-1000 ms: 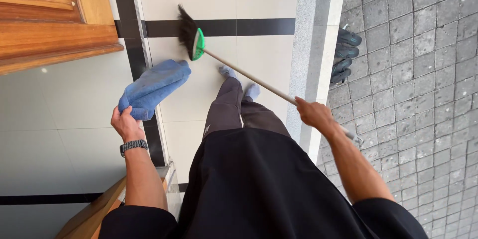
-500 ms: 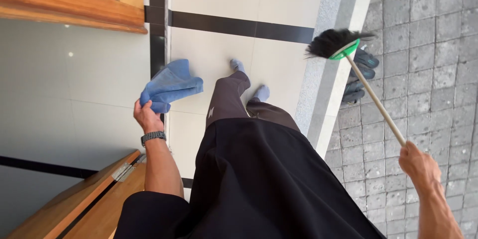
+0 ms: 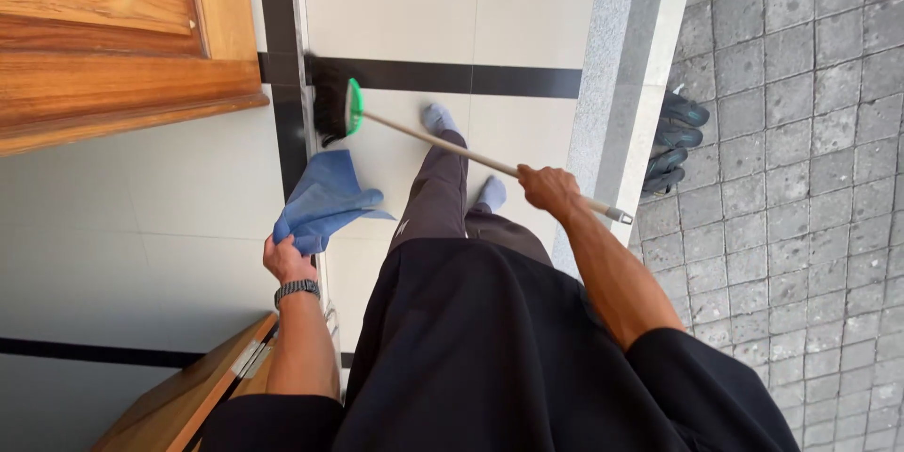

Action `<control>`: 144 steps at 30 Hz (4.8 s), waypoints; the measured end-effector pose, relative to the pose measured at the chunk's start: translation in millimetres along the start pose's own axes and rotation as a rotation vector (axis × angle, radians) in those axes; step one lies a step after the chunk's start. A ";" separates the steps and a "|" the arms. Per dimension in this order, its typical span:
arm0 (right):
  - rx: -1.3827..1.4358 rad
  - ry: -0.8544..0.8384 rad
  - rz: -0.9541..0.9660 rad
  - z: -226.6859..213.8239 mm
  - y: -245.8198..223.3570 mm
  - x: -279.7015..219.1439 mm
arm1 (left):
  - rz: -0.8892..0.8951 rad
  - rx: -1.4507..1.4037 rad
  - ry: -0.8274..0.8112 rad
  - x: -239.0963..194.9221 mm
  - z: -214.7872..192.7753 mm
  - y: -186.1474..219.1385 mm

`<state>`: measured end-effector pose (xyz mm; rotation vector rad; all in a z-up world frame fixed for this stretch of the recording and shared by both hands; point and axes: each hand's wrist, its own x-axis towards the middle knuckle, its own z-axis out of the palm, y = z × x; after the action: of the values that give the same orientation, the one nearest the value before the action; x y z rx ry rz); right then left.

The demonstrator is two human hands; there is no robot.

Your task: The person sweeps a tiled floor with a broom, moving debris toward a doorway. They briefly pick up a blue cloth, then continue sweeping and place the cloth on the floor near the entrance.

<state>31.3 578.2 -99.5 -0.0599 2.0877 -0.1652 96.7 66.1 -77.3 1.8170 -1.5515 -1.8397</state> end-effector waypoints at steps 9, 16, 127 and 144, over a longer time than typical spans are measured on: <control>0.232 -0.094 0.616 -14.5 211.8 -130.4 | -0.047 0.060 0.065 37.7 44.6 36.0; 0.097 0.132 0.776 -38.1 290.2 -150.2 | 0.018 0.096 0.018 77.7 91.0 18.0; -0.492 0.134 -0.150 -660.0 114.3 312.9 | -0.248 -0.066 0.874 -43.3 231.2 163.8; -0.008 -0.017 0.389 -619.7 383.7 261.2 | -0.053 -0.090 0.358 84.0 516.0 295.5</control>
<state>-626.0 986.6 -74.3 0.3374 2.0405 0.0798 -497.0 154.0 -55.5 2.0246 -1.2837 -1.4702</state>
